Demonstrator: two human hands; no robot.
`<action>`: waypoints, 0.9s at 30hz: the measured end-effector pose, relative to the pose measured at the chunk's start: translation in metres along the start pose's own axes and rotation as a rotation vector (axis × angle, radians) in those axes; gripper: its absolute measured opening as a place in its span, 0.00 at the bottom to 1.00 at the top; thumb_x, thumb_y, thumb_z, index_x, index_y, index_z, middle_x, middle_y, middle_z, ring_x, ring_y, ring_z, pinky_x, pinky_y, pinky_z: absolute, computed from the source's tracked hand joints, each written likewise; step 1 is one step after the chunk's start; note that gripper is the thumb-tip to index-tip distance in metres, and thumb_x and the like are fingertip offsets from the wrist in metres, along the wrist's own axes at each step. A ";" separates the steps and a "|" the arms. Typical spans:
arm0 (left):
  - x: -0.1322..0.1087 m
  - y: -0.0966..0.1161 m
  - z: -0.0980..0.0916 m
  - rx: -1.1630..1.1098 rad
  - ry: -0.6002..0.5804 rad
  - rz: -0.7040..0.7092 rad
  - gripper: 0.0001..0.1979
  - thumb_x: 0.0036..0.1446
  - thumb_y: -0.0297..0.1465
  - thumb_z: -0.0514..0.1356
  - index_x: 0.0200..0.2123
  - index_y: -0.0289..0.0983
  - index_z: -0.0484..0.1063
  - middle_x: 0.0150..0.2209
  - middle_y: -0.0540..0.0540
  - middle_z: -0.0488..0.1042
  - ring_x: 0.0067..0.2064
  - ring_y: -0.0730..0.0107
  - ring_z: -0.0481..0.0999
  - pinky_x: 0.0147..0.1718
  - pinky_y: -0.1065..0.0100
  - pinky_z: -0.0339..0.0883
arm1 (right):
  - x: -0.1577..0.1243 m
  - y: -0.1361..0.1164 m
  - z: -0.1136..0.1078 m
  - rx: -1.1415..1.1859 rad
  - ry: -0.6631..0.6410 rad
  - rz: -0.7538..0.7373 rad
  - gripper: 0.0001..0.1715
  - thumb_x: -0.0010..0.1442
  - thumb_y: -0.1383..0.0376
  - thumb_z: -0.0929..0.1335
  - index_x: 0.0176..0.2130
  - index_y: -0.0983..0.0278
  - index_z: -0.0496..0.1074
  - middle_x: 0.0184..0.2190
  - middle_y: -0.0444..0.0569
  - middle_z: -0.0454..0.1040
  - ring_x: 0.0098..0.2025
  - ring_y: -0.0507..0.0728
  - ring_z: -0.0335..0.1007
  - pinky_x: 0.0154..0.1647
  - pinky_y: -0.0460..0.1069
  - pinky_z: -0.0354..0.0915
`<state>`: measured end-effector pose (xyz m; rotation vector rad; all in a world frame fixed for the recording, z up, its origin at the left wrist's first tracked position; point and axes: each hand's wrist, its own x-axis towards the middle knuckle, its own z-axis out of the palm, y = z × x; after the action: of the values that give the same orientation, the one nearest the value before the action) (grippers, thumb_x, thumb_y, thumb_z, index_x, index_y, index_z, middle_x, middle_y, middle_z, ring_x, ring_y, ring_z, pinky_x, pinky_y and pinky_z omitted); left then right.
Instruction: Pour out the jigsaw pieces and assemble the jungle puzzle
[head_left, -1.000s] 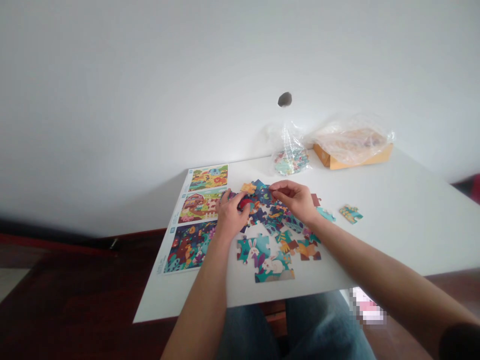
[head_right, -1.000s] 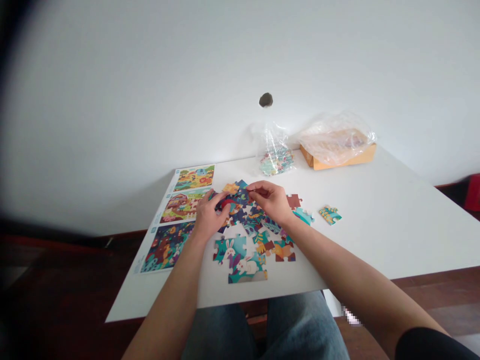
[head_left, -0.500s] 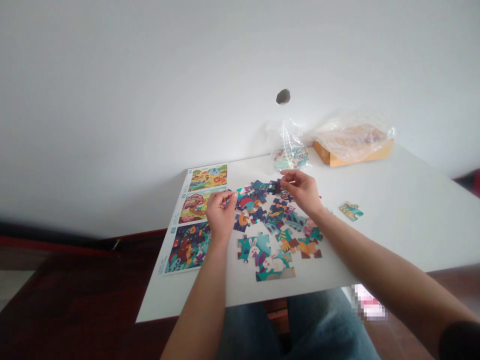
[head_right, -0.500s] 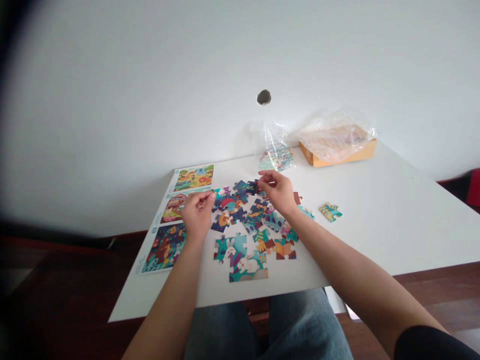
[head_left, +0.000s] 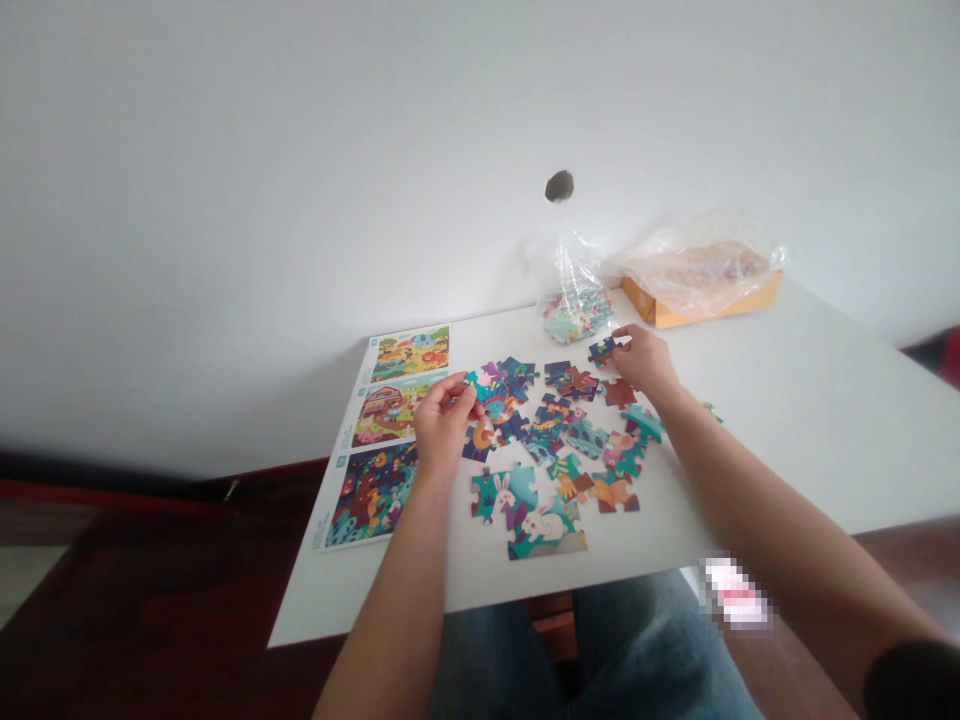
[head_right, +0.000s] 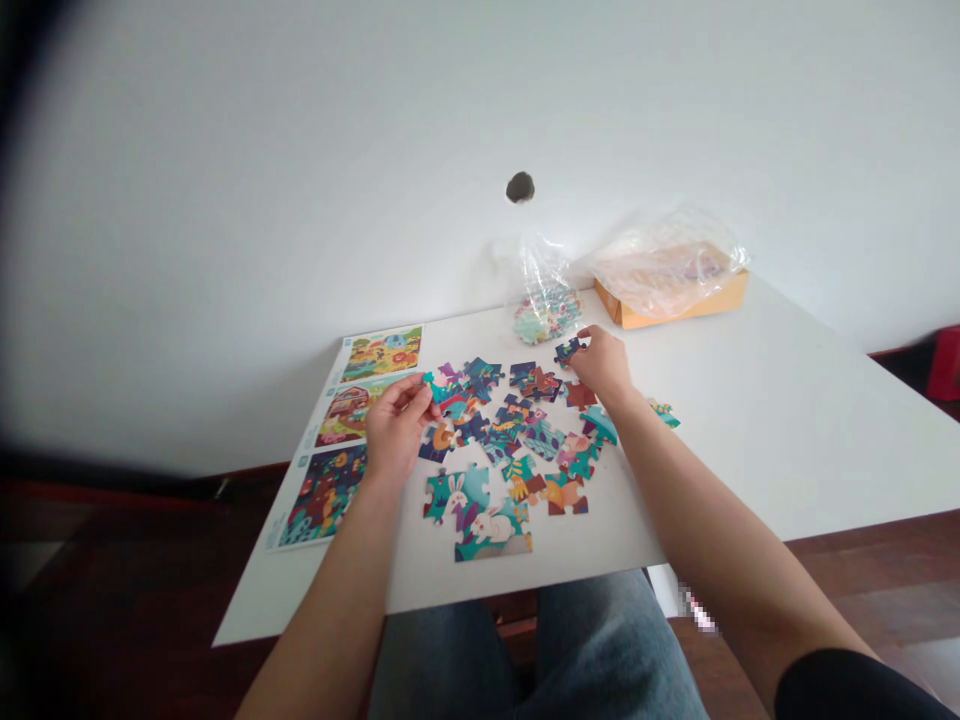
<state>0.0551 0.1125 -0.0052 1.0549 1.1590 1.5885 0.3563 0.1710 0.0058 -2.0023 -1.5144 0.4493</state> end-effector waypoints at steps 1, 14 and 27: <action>-0.001 0.001 0.000 0.001 -0.009 -0.006 0.20 0.47 0.35 0.72 0.43 0.36 0.76 0.29 0.52 0.73 0.23 0.75 0.73 0.23 0.69 0.72 | 0.000 0.000 0.002 -0.035 -0.014 -0.004 0.22 0.54 0.69 0.67 0.50 0.64 0.75 0.33 0.51 0.80 0.39 0.60 0.75 0.41 0.50 0.65; -0.007 0.009 0.005 -0.026 -0.074 -0.054 0.21 0.45 0.35 0.73 0.42 0.35 0.76 0.28 0.52 0.72 0.22 0.76 0.72 0.21 0.70 0.70 | -0.016 -0.015 0.015 -0.155 -0.223 -0.298 0.14 0.57 0.60 0.70 0.42 0.61 0.80 0.33 0.48 0.81 0.35 0.57 0.75 0.36 0.47 0.62; -0.016 0.003 0.008 0.082 -0.293 -0.123 0.20 0.50 0.37 0.71 0.45 0.36 0.75 0.33 0.49 0.74 0.26 0.68 0.79 0.25 0.65 0.77 | -0.045 -0.041 0.010 0.560 -0.561 -0.495 0.26 0.60 0.48 0.69 0.44 0.66 0.80 0.27 0.47 0.77 0.27 0.52 0.66 0.28 0.46 0.59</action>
<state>0.0666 0.0987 -0.0031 1.2005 1.0739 1.2516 0.3060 0.1384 0.0201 -1.0637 -1.8647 1.1335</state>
